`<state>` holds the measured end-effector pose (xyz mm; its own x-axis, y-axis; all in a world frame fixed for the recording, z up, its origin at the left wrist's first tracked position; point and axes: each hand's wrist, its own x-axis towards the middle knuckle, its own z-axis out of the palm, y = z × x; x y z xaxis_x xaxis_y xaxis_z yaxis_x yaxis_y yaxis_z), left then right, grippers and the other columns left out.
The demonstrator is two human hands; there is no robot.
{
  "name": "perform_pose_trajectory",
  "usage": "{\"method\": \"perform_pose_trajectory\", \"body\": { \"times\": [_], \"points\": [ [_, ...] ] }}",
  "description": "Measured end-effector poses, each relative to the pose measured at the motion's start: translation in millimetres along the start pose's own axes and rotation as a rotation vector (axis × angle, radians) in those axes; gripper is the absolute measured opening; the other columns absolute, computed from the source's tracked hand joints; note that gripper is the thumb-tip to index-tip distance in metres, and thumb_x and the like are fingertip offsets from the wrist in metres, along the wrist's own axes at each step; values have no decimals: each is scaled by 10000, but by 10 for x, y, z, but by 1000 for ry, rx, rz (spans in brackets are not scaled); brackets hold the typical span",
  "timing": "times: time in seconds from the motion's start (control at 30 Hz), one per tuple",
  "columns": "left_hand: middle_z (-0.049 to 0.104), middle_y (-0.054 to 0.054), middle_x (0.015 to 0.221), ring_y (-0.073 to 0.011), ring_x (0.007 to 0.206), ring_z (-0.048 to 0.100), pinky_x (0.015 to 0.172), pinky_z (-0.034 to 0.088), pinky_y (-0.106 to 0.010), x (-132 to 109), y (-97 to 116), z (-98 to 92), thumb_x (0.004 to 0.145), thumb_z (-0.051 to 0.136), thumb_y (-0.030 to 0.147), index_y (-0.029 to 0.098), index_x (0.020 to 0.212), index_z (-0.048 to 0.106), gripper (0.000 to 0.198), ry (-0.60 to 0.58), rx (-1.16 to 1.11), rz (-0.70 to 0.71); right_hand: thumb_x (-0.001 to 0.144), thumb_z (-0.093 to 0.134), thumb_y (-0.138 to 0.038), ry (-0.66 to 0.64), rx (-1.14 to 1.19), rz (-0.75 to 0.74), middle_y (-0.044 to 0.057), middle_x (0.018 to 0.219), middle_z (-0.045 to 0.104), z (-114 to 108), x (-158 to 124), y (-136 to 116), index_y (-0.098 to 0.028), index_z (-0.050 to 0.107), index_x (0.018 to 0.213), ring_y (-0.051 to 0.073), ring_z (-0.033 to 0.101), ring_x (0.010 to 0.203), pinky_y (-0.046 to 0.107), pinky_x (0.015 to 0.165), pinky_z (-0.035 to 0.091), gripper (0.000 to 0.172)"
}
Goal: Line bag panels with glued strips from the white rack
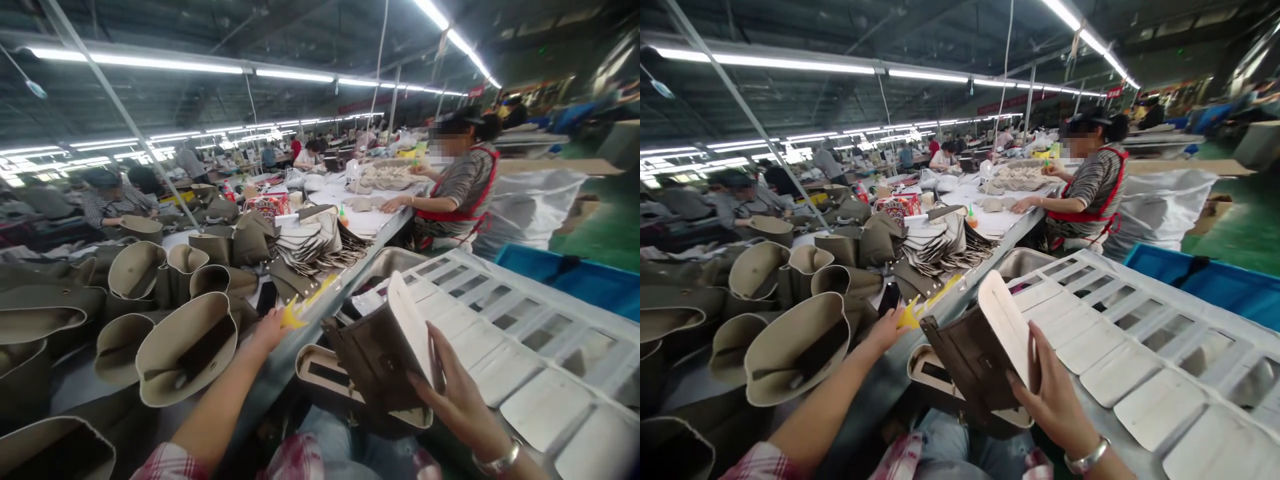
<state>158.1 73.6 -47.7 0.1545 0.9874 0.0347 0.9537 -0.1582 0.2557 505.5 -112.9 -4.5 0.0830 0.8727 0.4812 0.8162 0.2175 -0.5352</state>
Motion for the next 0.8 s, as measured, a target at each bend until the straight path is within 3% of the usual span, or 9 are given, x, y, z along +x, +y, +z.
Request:
{"method": "perform_pose_trajectory", "body": {
  "times": [0.13, 0.27, 0.33, 0.6, 0.8],
  "points": [
    [543, -167, 1072, -294, 972, 577, 817, 431, -368, 118, -134, 162, 819, 522, 359, 127, 1174, 520, 424, 82, -24, -132, 806, 506, -512, -21, -5, 65, 148, 1399, 355, 3, 10, 21, -179, 187, 1430, 312, 415, 1231, 443, 1011, 381, 776],
    [511, -179, 1140, -251, 1076, 528, 894, 412, -323, 142, -252, 274, 860, 455, 455, 86, 1337, 326, 617, 215, -93, -207, 799, 508, -533, -20, 62, 132, 128, 1406, 346, -72, 81, 40, -209, 192, 1429, 328, 419, 1225, 473, 1003, 381, 776],
    [499, -170, 1174, -231, 1101, 509, 924, 397, -314, 157, -265, 311, 869, 450, 431, 104, 1368, 274, 623, 265, -112, -233, 793, 510, -544, -16, 88, 142, 121, 1400, 355, -74, 106, 38, -218, 206, 1424, 335, 424, 1220, 486, 992, 390, 772],
    [407, -191, 1335, -334, 1122, 463, 873, 406, -437, 229, -207, 368, 812, 494, 237, 136, 1283, 446, 484, 285, -56, -378, 774, 530, -549, -22, -31, 15, 171, 1371, 383, -17, 97, 61, -176, 253, 1410, 374, 436, 1198, 530, 962, 407, 788],
    [405, -167, 1354, -358, 1162, 413, 922, 353, -499, 17, -190, 341, 797, 518, 251, 172, 1258, 483, 469, 296, 4, -306, 790, 550, -494, -45, -71, -41, 152, 1374, 374, -36, 118, -36, -185, 223, 1415, 325, 430, 1212, 460, 997, 399, 770]
  ]
}}
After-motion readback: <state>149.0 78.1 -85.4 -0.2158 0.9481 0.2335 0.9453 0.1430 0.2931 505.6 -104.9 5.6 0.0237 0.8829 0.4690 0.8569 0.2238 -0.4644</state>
